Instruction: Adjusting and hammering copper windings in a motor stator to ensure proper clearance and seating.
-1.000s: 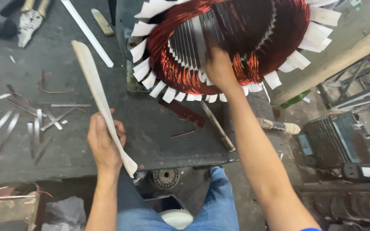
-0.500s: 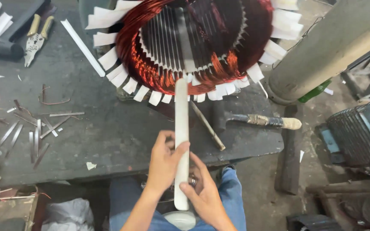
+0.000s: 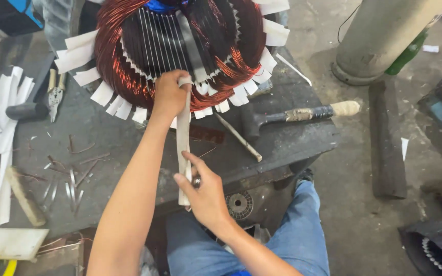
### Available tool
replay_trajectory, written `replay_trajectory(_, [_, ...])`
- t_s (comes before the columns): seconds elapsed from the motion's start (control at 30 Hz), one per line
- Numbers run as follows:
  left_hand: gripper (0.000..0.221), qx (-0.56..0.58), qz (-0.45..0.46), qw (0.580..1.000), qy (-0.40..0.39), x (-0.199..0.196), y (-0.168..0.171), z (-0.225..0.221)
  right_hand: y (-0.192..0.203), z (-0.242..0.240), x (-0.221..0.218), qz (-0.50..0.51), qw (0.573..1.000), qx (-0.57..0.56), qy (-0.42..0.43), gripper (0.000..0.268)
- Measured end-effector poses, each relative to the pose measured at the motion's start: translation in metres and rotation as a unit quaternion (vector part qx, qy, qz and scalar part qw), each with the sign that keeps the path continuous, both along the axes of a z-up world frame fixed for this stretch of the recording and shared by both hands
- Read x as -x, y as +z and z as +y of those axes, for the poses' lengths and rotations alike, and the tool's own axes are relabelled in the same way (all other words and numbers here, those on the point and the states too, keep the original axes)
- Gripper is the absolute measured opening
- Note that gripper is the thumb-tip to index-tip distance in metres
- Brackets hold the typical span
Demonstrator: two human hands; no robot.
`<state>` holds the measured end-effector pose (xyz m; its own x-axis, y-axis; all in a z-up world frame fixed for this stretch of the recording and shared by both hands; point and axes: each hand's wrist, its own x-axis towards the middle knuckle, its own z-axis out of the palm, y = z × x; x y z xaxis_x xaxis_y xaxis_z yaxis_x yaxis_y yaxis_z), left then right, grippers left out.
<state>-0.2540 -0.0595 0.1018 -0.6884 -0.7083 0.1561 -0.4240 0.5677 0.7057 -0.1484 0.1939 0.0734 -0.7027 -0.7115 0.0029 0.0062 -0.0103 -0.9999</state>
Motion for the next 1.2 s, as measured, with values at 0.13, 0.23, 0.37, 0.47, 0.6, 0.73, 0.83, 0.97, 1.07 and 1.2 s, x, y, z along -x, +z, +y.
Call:
replay_trajectory(0.13, [0.039, -0.054, -0.013, 0.998, 0.02, 0.007, 0.0, -0.009, -0.008, 0.0, -0.012, 0.059, 0.998, 0.01, 0.004, 0.053])
replay_trajectory(0.23, [0.035, -0.063, -0.023, 0.998, 0.022, 0.008, 0.001, -0.006, -0.005, -0.002, -0.009, 0.063, 0.998, -0.003, 0.013, 0.056])
replay_trajectory(0.37, [0.026, -0.039, -0.027, 0.999, 0.019, 0.017, -0.001, -0.016, -0.002, -0.005, -0.01, 0.046, 0.999, 0.005, 0.0, 0.054])
replay_trajectory(0.47, [0.018, -0.017, -0.055, 0.998, 0.008, 0.021, 0.009, -0.011, 0.003, -0.006, -0.012, 0.1, 0.994, 0.025, -0.022, 0.056])
replay_trajectory(0.6, [0.019, 0.037, -0.089, 0.995, -0.016, 0.028, 0.007, -0.015, 0.019, -0.003, -0.002, 0.116, 0.992, 0.043, -0.021, 0.051])
replay_trajectory(0.73, [0.027, 0.016, -0.141, 0.99, -0.01, 0.027, 0.023, -0.003, 0.022, 0.003, 0.011, 0.153, 0.986, 0.057, -0.029, 0.043])
replay_trajectory(0.83, [0.024, 0.045, -0.12, 0.992, -0.021, 0.03, 0.012, -0.011, 0.02, 0.009, 0.024, 0.189, 0.98, 0.052, -0.027, 0.038])
replay_trajectory(0.97, [0.017, 0.108, -0.071, 0.992, -0.006, 0.041, -0.005, -0.023, -0.014, 0.007, 0.053, 0.106, 0.993, 0.041, -0.043, 0.039])
replay_trajectory(1.07, [0.017, 0.171, -0.084, 0.982, 0.008, 0.058, -0.013, -0.03, 0.005, 0.016, 0.07, -0.026, 0.999, 0.0, -0.02, 0.043])
replay_trajectory(1.2, [0.037, 0.236, -0.064, 0.969, 0.026, 0.082, -0.044, -0.065, 0.015, 0.007, 0.083, -0.153, 0.988, 0.014, -0.013, 0.048])
